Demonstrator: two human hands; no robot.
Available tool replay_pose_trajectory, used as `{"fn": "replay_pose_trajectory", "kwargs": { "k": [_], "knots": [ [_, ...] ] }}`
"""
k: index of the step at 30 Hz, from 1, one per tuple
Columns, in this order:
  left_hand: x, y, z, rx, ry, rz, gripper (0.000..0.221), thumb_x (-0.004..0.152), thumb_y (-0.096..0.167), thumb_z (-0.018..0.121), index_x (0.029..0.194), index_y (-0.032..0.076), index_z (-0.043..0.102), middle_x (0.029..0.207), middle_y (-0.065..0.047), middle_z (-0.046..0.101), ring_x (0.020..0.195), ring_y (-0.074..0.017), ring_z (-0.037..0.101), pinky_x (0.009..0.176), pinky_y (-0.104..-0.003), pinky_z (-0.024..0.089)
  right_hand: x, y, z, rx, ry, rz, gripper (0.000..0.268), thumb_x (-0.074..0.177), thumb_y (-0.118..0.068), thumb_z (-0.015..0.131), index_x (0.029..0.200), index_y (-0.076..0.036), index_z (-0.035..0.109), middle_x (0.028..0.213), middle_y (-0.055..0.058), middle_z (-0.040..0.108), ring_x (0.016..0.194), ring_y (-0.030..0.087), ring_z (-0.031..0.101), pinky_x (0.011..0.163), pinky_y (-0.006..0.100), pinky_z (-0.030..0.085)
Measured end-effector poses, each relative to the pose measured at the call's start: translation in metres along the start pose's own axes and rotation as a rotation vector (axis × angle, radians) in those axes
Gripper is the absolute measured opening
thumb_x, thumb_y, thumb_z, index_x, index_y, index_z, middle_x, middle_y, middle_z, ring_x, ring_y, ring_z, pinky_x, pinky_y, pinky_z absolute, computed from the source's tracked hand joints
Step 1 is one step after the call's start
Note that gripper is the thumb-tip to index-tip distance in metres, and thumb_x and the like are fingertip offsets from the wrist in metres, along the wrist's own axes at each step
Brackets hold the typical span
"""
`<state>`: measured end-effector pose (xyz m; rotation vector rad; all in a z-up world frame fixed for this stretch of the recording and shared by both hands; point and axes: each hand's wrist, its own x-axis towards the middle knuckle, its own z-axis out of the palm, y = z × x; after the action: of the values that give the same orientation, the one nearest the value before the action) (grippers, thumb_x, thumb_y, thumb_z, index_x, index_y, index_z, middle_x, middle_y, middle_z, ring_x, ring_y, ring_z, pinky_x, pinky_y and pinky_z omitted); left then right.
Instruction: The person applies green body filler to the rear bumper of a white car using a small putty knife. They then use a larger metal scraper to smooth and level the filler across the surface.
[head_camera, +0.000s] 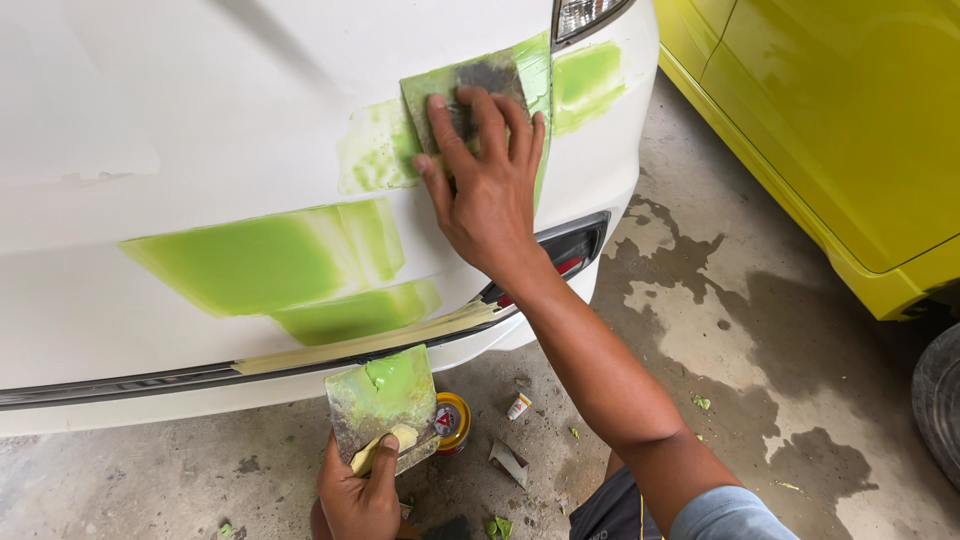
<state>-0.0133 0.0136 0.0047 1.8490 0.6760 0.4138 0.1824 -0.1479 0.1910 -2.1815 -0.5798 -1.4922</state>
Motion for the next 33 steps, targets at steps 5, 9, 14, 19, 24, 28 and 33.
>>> {"fn": "replay_pose_trajectory", "kwargs": {
  "k": [5,9,14,19,24,28,33],
  "knots": [
    [-0.011,0.014,0.000,0.128,0.096,-0.043,0.055,0.072,0.043,0.069,0.124,0.027,0.069,0.087,0.003,0.076,0.089,-0.0243,0.073,0.075,-0.035,0.053,-0.003,0.021,-0.010,0.057,0.056,-0.039,0.041,0.100,-0.034,0.060,0.134,-0.013,0.057,0.133,0.014,0.050,0.123,0.037,0.041,0.106,0.064,0.031],
    [-0.008,0.007,0.004,0.002,0.083,0.021,0.054,0.073,0.037,0.071,0.124,0.021,0.070,0.092,0.001,0.076,0.091,-0.0228,0.074,0.075,-0.036,0.056,0.004,0.042,-0.005,0.050,0.058,-0.072,0.039,0.101,-0.030,0.062,0.135,-0.011,0.057,0.135,0.015,0.047,0.118,0.039,0.042,0.100,0.060,0.034],
    [-0.006,0.001,0.010,-0.063,0.089,0.068,0.055,0.072,0.035,0.072,0.123,0.016,0.069,0.094,-0.005,0.076,0.092,-0.0289,0.074,0.075,-0.042,0.058,0.003,0.044,-0.023,0.101,0.062,-0.085,0.036,0.102,-0.028,0.058,0.132,-0.008,0.059,0.131,0.015,0.049,0.115,0.037,0.043,0.103,0.059,0.032],
    [-0.006,0.003,0.010,0.052,0.050,-0.026,0.065,0.070,0.044,0.071,0.131,0.022,0.065,0.097,-0.003,0.075,0.090,-0.0334,0.072,0.072,-0.047,0.058,0.004,0.058,-0.022,0.071,0.041,-0.117,0.037,0.103,-0.029,0.057,0.133,-0.008,0.057,0.131,0.015,0.048,0.114,0.038,0.042,0.098,0.057,0.035],
    [-0.009,0.008,0.011,0.051,0.033,-0.042,0.067,0.071,0.043,0.071,0.133,0.023,0.063,0.097,-0.004,0.075,0.093,-0.0334,0.071,0.075,-0.045,0.057,0.009,0.069,-0.025,0.106,0.060,-0.091,0.037,0.102,-0.027,0.058,0.134,-0.008,0.057,0.131,0.015,0.048,0.115,0.037,0.042,0.104,0.059,0.031],
    [-0.005,-0.001,0.016,-0.048,0.054,0.037,0.064,0.070,0.039,0.072,0.131,0.018,0.065,0.095,-0.006,0.075,0.092,-0.0326,0.072,0.071,-0.044,0.061,0.008,0.074,-0.027,0.135,0.026,-0.124,0.037,0.101,-0.024,0.060,0.133,-0.006,0.056,0.130,0.017,0.048,0.112,0.039,0.041,0.101,0.053,0.036],
    [-0.008,0.006,0.015,0.057,0.039,-0.017,0.064,0.072,0.041,0.072,0.133,0.022,0.064,0.095,-0.003,0.075,0.090,-0.0315,0.072,0.073,-0.044,0.058,0.016,0.080,-0.030,0.160,0.050,-0.129,0.040,0.104,-0.030,0.052,0.133,-0.004,0.057,0.129,0.017,0.049,0.113,0.036,0.039,0.099,0.051,0.038]
  ]
}}
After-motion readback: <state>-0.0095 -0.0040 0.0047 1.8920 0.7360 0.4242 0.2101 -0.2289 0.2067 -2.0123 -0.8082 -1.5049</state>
